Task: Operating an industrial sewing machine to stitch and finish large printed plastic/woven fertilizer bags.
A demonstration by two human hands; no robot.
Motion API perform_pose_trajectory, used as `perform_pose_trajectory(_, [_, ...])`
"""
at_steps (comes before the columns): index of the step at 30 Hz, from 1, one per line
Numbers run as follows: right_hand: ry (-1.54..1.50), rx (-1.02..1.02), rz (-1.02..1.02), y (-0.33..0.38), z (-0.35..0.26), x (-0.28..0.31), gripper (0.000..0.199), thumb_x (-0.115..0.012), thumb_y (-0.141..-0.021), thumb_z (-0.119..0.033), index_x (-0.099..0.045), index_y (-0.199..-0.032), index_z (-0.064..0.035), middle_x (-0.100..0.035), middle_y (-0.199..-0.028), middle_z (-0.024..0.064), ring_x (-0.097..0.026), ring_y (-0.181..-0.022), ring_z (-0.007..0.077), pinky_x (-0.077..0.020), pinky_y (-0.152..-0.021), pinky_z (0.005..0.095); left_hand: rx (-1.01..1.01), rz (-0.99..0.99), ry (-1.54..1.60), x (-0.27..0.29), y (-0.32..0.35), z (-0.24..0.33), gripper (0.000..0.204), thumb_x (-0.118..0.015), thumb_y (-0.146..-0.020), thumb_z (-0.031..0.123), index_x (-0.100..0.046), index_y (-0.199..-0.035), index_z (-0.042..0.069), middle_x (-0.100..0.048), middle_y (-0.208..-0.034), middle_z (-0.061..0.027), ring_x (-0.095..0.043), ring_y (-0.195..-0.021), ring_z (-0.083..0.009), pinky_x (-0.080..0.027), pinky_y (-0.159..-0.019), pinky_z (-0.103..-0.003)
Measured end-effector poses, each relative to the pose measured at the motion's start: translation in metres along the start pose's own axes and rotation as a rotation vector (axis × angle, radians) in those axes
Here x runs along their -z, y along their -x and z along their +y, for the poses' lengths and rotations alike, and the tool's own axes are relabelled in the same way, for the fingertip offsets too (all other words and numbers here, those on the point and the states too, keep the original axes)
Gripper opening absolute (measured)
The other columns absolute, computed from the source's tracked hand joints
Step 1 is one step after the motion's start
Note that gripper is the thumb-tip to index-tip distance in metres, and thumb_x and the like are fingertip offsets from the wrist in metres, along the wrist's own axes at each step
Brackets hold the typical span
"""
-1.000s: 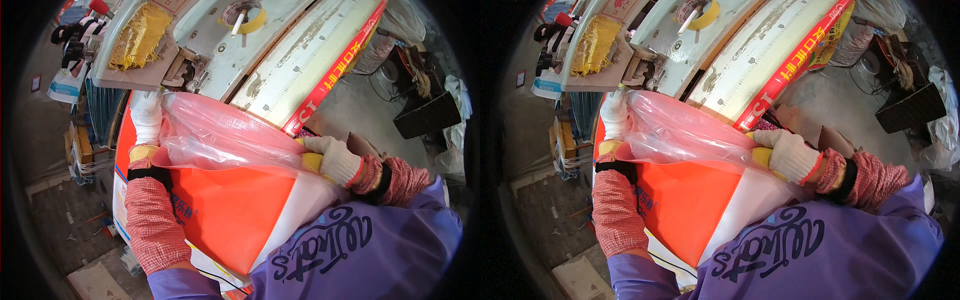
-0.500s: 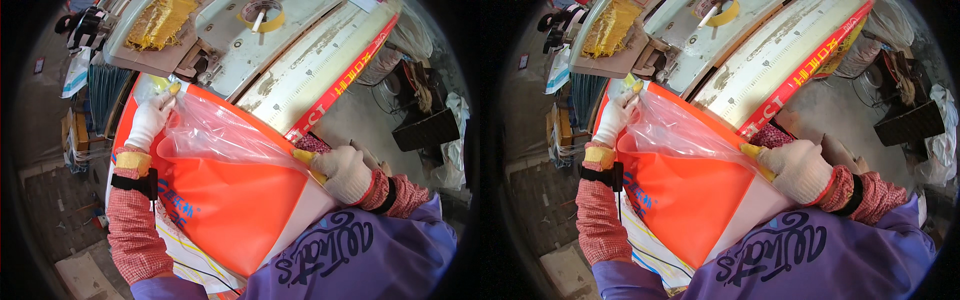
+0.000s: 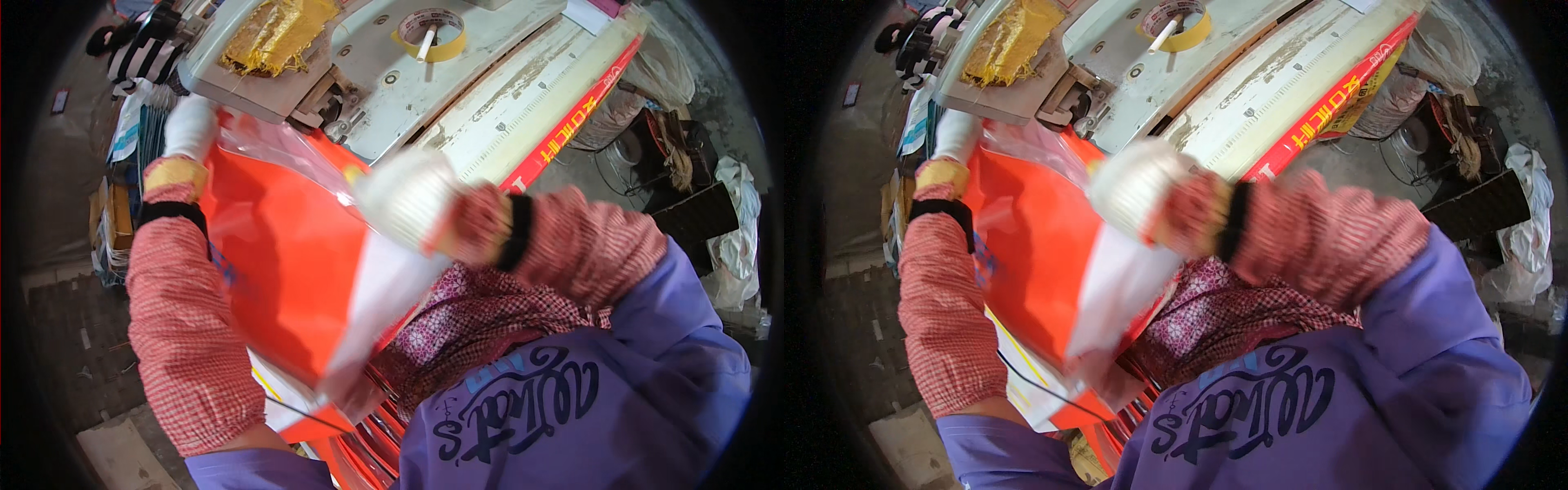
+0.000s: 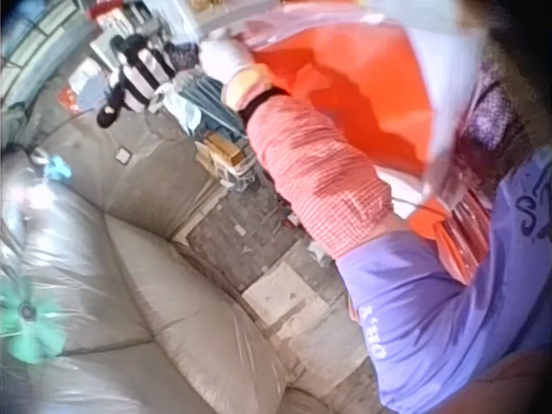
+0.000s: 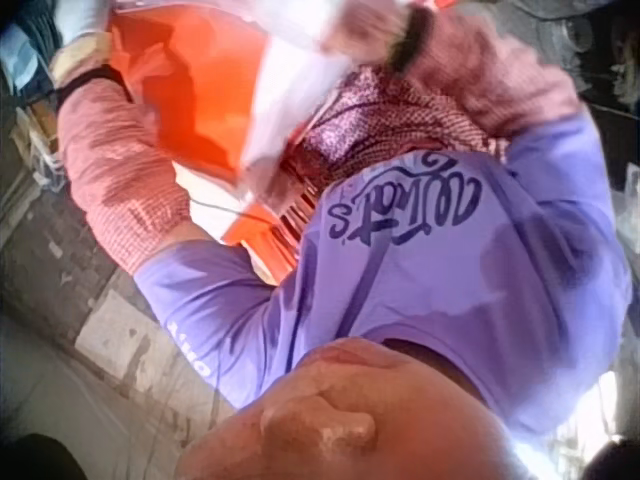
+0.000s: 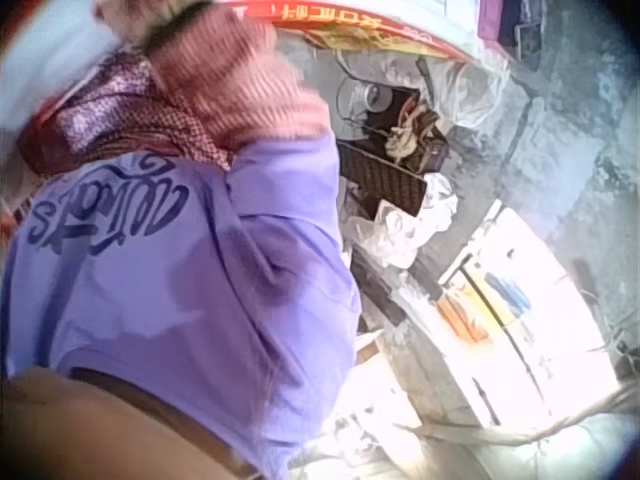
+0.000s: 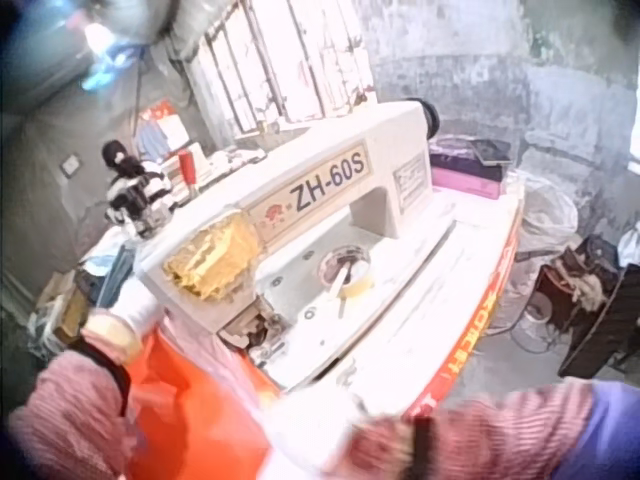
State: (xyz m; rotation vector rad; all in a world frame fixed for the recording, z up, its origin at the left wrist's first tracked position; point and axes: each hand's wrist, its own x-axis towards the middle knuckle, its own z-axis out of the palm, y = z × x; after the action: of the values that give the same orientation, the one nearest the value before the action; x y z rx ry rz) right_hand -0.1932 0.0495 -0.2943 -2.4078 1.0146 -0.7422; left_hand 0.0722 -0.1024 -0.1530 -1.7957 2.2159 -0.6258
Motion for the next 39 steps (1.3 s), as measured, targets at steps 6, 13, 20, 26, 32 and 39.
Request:
perform_pose_trajectory(6, [0.304, 0.003, -0.317, -0.088, 0.004, 0.009, 0.021, -0.061, -0.075, -0.017, -0.068, -0.09, -0.0049, -0.068, -0.082, 0.0143, -0.066, -0.074, 0.0316, -0.0528, -0.064, 0.0404, -0.164, -0.048, 0.254, 0.056, 0.035, -0.006, 0.025, -0.053, -0.08, 0.007, -0.068, -0.1, 0.007, -0.064, -0.094, -0.0165, -0.062, -0.094, -0.0342, -0.049, -0.082, -0.041])
perform_pose_trajectory(13, [-0.428, -0.277, -0.65, -0.095, 0.027, 0.08, 0.026, -0.062, -0.076, -0.024, -0.066, -0.091, -0.0034, -0.068, -0.085, 0.0132, -0.063, -0.077, 0.0325, -0.0502, -0.068, 0.0413, -0.644, 0.055, 0.419, 0.137, 0.12, 0.124, 0.017, -0.059, -0.075, 0.009, -0.064, -0.089, 0.0, -0.064, -0.085, -0.0154, -0.061, -0.084, -0.033, -0.047, -0.079, -0.041])
perform_pose_trajectory(20, [-0.221, 0.367, -0.499, -0.108, 0.056, 0.055, 0.029, -0.066, -0.075, -0.029, -0.068, -0.092, -0.0049, -0.068, -0.085, 0.0123, -0.064, -0.077, 0.0326, -0.0516, -0.067, 0.0412, -1.005, -0.13, 0.094, 0.136, 0.118, 0.219, 0.036, -0.066, -0.073, 0.019, -0.058, -0.104, 0.003, -0.057, -0.072, -0.0099, -0.058, -0.063, -0.0292, -0.049, -0.057, -0.039])
perform_pose_trajectory(26, [0.095, 0.843, -0.206, -0.114, 0.067, 0.023, 0.033, -0.07, -0.074, -0.033, -0.069, -0.093, -0.0063, -0.069, -0.085, 0.0116, -0.064, -0.076, 0.0327, -0.0527, -0.066, 0.041, -0.89, -0.945, 0.315, 0.215, 0.141, 0.207, 0.026, -0.063, -0.078, 0.015, -0.064, -0.102, 0.008, -0.063, -0.081, -0.0097, -0.06, -0.063, -0.0233, -0.052, -0.058, -0.037])
perform_pose_trajectory(32, [0.176, 0.744, -0.315, -0.107, 0.056, 0.032, 0.032, -0.072, -0.072, -0.034, -0.07, -0.091, -0.0077, -0.069, -0.086, 0.0103, -0.065, -0.079, 0.0324, -0.0529, -0.066, 0.0416, 0.237, -1.127, 0.962, 0.209, 0.123, 0.159, 0.02, -0.054, -0.09, 0.016, -0.063, -0.095, -0.002, -0.064, -0.078, -0.0103, -0.062, -0.069, -0.0166, -0.051, -0.062, -0.03])
perform_pose_trajectory(39, [0.303, 0.739, -0.258, -0.108, 0.05, 0.022, 0.03, -0.074, -0.071, -0.033, -0.07, -0.089, -0.0096, -0.07, -0.087, 0.0088, -0.066, -0.082, 0.0321, -0.053, -0.067, 0.0421, -0.221, -1.493, 0.166, 0.214, 0.144, 0.159, 0.054, -0.061, -0.081, 0.053, -0.066, -0.082, -0.001, -0.06, -0.067, -0.0151, -0.059, -0.064, -0.0255, -0.046, -0.063, -0.037])
